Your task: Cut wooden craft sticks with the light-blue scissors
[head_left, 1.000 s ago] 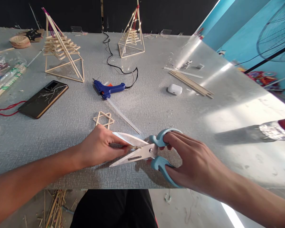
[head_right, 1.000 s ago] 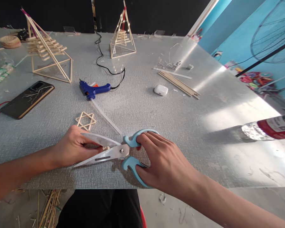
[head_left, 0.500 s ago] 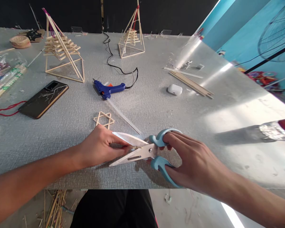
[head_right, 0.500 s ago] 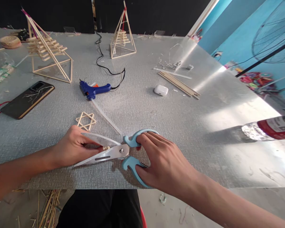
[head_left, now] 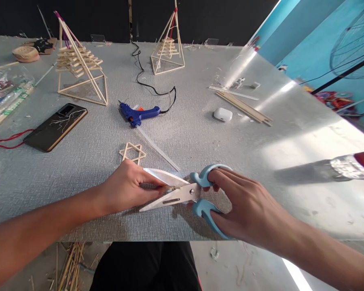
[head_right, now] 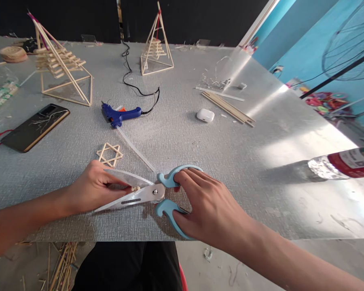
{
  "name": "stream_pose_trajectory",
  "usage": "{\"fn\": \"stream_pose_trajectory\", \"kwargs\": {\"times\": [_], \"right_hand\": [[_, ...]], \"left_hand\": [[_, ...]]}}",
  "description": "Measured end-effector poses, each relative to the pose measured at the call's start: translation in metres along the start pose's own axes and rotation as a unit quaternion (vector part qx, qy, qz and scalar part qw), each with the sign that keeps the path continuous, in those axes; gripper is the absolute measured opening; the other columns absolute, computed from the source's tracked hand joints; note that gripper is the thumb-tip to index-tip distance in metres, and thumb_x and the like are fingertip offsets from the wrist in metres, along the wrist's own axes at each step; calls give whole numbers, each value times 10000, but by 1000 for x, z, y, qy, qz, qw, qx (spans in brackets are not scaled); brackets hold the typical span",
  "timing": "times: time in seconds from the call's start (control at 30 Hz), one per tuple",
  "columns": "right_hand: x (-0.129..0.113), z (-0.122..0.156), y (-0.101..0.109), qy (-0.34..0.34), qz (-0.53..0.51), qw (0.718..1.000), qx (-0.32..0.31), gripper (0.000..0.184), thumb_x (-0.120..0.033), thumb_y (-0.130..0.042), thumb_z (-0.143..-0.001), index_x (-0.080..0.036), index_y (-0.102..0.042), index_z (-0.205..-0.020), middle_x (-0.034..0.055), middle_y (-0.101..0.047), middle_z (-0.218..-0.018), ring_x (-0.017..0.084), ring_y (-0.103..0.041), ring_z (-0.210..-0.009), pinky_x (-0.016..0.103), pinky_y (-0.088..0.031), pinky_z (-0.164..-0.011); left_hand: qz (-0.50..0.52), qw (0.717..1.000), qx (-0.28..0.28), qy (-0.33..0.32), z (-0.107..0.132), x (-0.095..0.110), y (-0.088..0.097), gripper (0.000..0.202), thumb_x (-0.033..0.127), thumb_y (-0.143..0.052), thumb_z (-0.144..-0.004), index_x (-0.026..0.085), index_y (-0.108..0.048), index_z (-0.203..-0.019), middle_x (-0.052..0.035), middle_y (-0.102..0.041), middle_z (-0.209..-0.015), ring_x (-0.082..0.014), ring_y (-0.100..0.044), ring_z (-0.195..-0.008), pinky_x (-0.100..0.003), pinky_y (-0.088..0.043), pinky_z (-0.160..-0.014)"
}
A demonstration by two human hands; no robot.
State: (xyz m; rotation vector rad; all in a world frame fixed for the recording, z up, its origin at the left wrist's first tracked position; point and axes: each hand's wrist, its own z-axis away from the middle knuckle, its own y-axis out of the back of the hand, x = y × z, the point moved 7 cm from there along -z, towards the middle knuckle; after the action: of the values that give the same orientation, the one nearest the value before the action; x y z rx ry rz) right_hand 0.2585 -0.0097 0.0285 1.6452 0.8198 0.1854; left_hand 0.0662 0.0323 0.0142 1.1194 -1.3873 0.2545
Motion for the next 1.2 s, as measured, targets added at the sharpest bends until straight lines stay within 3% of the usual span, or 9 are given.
{"fn": "stream_pose_trajectory", "kwargs": {"times": [0.33,0.67,0.83,0.93,1.0,1.13,1.2], "right_hand": [[0,1,0,-7,7,1000,3,230,-163,-591,-724,-233,-504,-925,28,-593,-776,206,-568,-653,310,-447,-557],[-2,-1,4,11,2,1000,25,98,-206,-575,-818,-228,-504,-882,5,-569,-712,196,-566,-624,308,-451,-543],[-4,-5,11,-6,-45,998,50,91,-199,-567,-795,-230,-499,-848,3,-576,-721,170,-537,-611,293,-457,-542],[-9,-12,18,-17,-95,991,93,136,-176,-593,-747,-233,-499,-826,-4,-572,-730,155,-522,-616,283,-462,-559],[-14,-17,22,-9,-132,983,127,175,-151,-609,-705,-230,-515,-830,-9,-585,-743,147,-533,-618,272,-464,-566],[-22,-30,14,1,-194,969,155,232,-121,-609,-681,-219,-566,-887,4,-637,-805,156,-586,-661,287,-502,-621],[-21,-36,2,-9,-239,960,149,218,-143,-643,-710,-219,-582,-905,7,-648,-819,167,-606,-687,308,-527,-658]], "left_hand": [[12,1000,-6,1,1,0,0,160,214,-709,-903,159,-857,-927,-36,-779,-672,-98,-598,-494,-208,-402,-450],[-20,1000,-9,-11,2,-1,0,177,203,-693,-899,156,-859,-938,-41,-775,-687,-112,-626,-521,-211,-420,-468],[-27,997,53,-57,2,6,12,97,209,-768,-870,185,-857,-899,-38,-757,-662,-108,-576,-522,-222,-429,-489],[23,992,83,-95,2,16,23,55,227,-810,-862,210,-847,-899,-47,-779,-738,-143,-643,-680,-260,-529,-667],[86,991,74,-73,2,19,28,62,256,-815,-871,199,-833,-884,-55,-788,-790,-154,-674,-745,-279,-551,-732],[228,973,37,29,3,19,27,274,409,-793,-885,143,-770,-819,-31,-698,-710,-115,-587,-598,-233,-493,-553],[266,963,24,46,4,21,25,348,452,-766,-899,134,-730,-763,-3,-616,-649,-91,-514,-544,-217,-444,-507]]}}
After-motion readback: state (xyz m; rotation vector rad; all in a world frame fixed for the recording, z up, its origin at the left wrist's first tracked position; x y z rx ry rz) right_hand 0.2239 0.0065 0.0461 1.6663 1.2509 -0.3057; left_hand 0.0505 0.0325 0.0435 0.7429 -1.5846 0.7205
